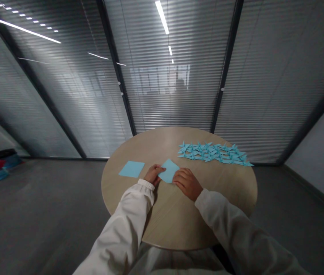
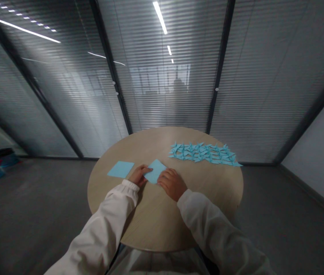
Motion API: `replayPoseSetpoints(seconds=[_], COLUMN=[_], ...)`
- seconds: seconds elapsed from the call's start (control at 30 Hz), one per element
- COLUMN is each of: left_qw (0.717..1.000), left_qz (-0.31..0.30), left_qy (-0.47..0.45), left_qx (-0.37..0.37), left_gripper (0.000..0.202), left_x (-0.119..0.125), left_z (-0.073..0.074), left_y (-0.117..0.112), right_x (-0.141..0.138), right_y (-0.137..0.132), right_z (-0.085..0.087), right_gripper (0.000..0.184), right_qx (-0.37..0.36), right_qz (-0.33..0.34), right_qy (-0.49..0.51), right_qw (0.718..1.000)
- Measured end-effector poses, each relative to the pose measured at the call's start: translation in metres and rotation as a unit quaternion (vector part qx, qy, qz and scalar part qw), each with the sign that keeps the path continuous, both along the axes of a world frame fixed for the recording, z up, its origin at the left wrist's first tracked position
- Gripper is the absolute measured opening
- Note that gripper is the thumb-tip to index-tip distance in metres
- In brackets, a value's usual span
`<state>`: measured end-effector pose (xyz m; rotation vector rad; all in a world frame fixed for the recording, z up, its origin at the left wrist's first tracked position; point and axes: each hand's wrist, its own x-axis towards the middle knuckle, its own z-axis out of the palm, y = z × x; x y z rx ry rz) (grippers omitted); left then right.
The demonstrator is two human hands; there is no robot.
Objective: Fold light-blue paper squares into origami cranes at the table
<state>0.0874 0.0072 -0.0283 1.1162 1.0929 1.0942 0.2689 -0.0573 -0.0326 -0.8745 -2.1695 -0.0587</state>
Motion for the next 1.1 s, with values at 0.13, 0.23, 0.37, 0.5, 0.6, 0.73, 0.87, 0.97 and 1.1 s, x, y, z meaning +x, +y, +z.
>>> replayPoseSetpoints(seconds=[0.13,0.23,0.37,0.5,0.6,0.73,0.87,0.97,1.1], left_qw=[0.999,0.996,0.99,0.987,0.986,0.987,0.989,0.992,0.993], left_qz=[-0.024,-0.077,-0.131,-0.154,-0.159,-0.138,-0.112,-0.09,-0.072], left_qy=[-0.034,-0.032,-0.043,-0.053,-0.021,0.032,0.055,0.056,0.058], left_qx=[0.014,0.027,0.022,0.008,0.034,0.073,0.08,0.075,0.07], left_gripper=[0.046,0.065,0.049,0.037,0.038,0.038,0.035,0.035,0.036], left_x=[0.003,0.007,0.014,0.022,0.025,0.026,0.026,0.028,0.029], left_z=[-0.001,0.001,0.005,0.007,0.011,0.015,0.015,0.015,0.018], left_y=[-0.002,-0.007,-0.014,-0.021,-0.026,-0.029,-0.03,-0.034,-0.038], right_x=[0.001,0.003,0.008,0.01,0.01,0.009,0.009,0.008,0.007], right_y=[0.003,0.006,0.013,0.017,0.018,0.017,0.016,0.015,0.016], right_z=[-0.004,-0.005,-0.008,-0.01,-0.01,-0.011,-0.012,-0.011,-0.013], right_gripper=[0.017,0.015,0.013,0.013,0.014,0.016,0.016,0.016,0.019], right_qx=[-0.046,-0.053,-0.06,-0.116,-0.162,-0.203,-0.21,-0.207,-0.202], right_qz=[-0.06,-0.115,-0.159,-0.151,-0.151,-0.158,-0.152,-0.144,-0.13], right_qy=[0.056,0.086,0.158,0.211,0.224,0.248,0.275,0.292,0.327], right_qw=[0.996,0.988,0.973,0.959,0.949,0.934,0.926,0.922,0.914])
